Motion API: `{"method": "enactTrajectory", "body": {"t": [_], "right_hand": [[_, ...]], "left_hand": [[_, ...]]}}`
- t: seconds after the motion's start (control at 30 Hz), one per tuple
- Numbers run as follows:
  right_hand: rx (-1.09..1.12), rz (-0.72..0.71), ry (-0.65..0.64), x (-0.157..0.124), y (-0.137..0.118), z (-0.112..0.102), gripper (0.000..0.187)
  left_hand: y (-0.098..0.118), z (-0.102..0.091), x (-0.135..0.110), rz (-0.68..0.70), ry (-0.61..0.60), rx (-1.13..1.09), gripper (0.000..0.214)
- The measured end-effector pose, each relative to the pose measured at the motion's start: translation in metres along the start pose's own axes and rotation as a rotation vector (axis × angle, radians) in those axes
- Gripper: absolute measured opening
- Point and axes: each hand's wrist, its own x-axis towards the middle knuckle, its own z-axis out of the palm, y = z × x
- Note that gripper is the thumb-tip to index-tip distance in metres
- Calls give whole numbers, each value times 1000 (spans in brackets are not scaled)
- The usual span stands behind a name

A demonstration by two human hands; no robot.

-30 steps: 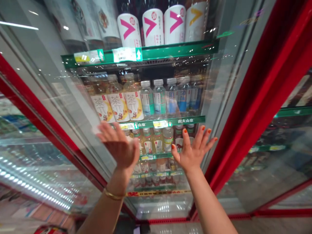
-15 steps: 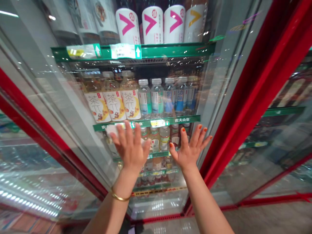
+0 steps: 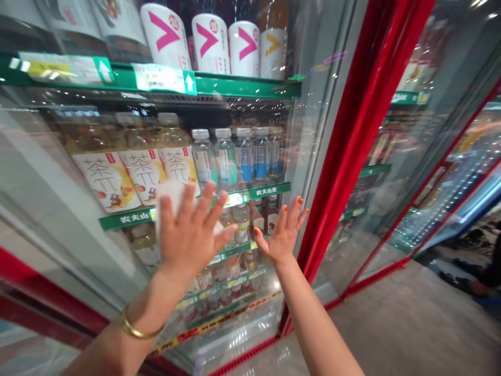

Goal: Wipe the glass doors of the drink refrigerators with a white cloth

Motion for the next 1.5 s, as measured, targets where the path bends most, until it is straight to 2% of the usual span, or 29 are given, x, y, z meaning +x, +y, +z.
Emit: {"method": "enactTrajectory", "body": {"t": [0.07,0.13,0.17,0.2,0.27,0.3,0.37,0.4,0.47,0.53,0.57,0.63,0.7,0.77,0.8,0.87,0.93,1.0,1.03,1.1,1.17,1.2,1.23,1.27,1.3,1.37,1.43,1.5], "right_hand": [[37,8,3,-2,4,-2,113],[52,10,3,-4,6,-3,107],[45,8,1,-4,6,-3,104],[30,7,-1,-4,5,-2,101],[-1,8,3,-3,1,0,98],[-10,16,5,-2,-2,1,97],[-7,37,-7,-1,-6,2,98],[3,46,-22,-2,-8,2,100],[32,62,-61,-6,-7,1,103],[106,52,-58,-14,-1,1,107],[170,30,-26,-19,2,2,109],[305,-27,69,-30,10,4,113],[393,-64,141,-40,15,8,117],[448,-67,169,-46,18,11,117],[481,-68,177,-49,18,12,116],[537,-70,195,-52,19,14,111],[557,-66,201,-54,19,14,108],[570,-63,205,-57,19,15,107],[582,-63,202,-58,19,15,107],[607,-69,204,-58,17,16,104],[623,-75,224,-56,15,16,102],[627,-73,240,-54,14,16,101],[627,-65,257,-52,13,16,100],[619,-54,274,-50,13,15,97],[606,-44,287,-47,14,15,94],[576,-33,306,-42,17,13,87],[557,-38,311,-37,21,10,83],[559,-48,303,-34,23,8,81]], "left_hand": [[13,4,-20,197,30,119,66],[6,-9,-36,268,67,211,77],[-2,-21,-36,214,86,234,87],[-11,-35,-30,102,112,248,96],[-21,-58,0,-155,182,256,105],[-19,-63,19,-246,213,261,104],[2,-56,53,-242,226,266,102],[17,-44,61,-160,205,271,101],[48,-13,57,48,149,282,96],[65,12,31,156,127,292,90],[65,16,17,127,126,293,91],[52,8,1,-70,180,266,94],[39,-12,13,-329,288,231,93],[43,-23,46,-466,373,250,91],[53,-20,61,-437,368,283,92],[84,4,78,-232,257,359,94],[115,39,66,25,145,398,92],[133,62,33,113,92,407,89],[134,64,17,87,86,405,89],[123,50,2,-98,113,372,91],[104,27,19,-342,195,316,89],[98,18,37,-422,235,294,87],[96,14,57,-434,257,288,88],[97,14,75,-368,247,297,90],[101,20,89,-240,213,297,91],[114,39,96,66,96,260,86],[124,58,71,254,39,202,74],[122,65,28,220,82,191,72]]}}
